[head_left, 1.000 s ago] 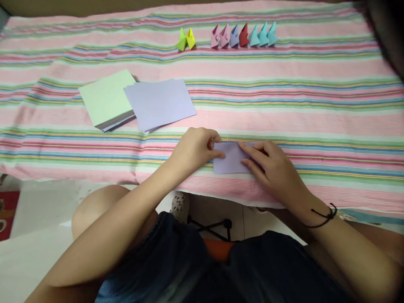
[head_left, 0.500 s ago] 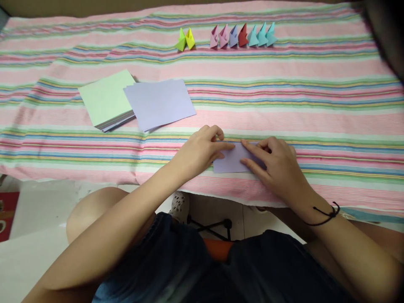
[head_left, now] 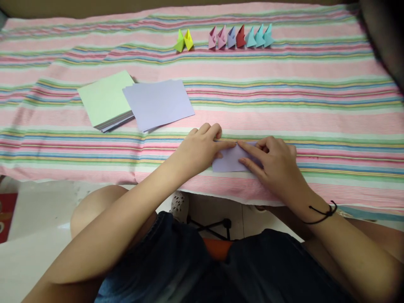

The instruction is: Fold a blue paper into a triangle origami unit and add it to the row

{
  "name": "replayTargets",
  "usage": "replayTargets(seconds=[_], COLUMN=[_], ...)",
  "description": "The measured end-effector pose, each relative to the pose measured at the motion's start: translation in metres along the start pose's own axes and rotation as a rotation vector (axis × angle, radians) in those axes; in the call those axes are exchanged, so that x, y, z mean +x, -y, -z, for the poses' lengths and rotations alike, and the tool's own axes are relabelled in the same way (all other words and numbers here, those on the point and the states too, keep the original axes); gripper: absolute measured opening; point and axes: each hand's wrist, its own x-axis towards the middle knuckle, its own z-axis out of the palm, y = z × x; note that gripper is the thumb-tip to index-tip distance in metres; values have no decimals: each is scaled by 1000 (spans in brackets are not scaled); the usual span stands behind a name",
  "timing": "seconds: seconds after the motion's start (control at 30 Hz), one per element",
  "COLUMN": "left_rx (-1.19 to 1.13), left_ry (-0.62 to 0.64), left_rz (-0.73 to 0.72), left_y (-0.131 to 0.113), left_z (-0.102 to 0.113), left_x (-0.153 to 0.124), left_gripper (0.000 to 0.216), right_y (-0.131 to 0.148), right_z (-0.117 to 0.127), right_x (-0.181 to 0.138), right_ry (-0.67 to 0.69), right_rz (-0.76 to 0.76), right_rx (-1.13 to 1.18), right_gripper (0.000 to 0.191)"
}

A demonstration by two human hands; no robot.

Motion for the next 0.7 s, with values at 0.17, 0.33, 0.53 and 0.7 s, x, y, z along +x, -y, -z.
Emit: replayTargets(seconds=[0.17, 0.33, 0.53, 0.7], left_rx=[32, 94, 155, 161], left_ry=[-55, -111, -135, -227], left_rz=[41, 78, 159, 140], left_y=[2, -1, -2, -21], left_z=[-2, -4, 0, -3], left_x=[-8, -19, -28, -33], left_gripper=[33, 32, 26, 24], right_y=[-1, 0, 4, 8], right_z=[-1, -1, 5, 10], right_x=[0, 0, 4, 7], right_ry=[-3, 6, 42, 90], right_rz=[12, 7, 33, 88], right_rx=[-5, -15, -76, -124], right_gripper=[39, 39, 38, 37])
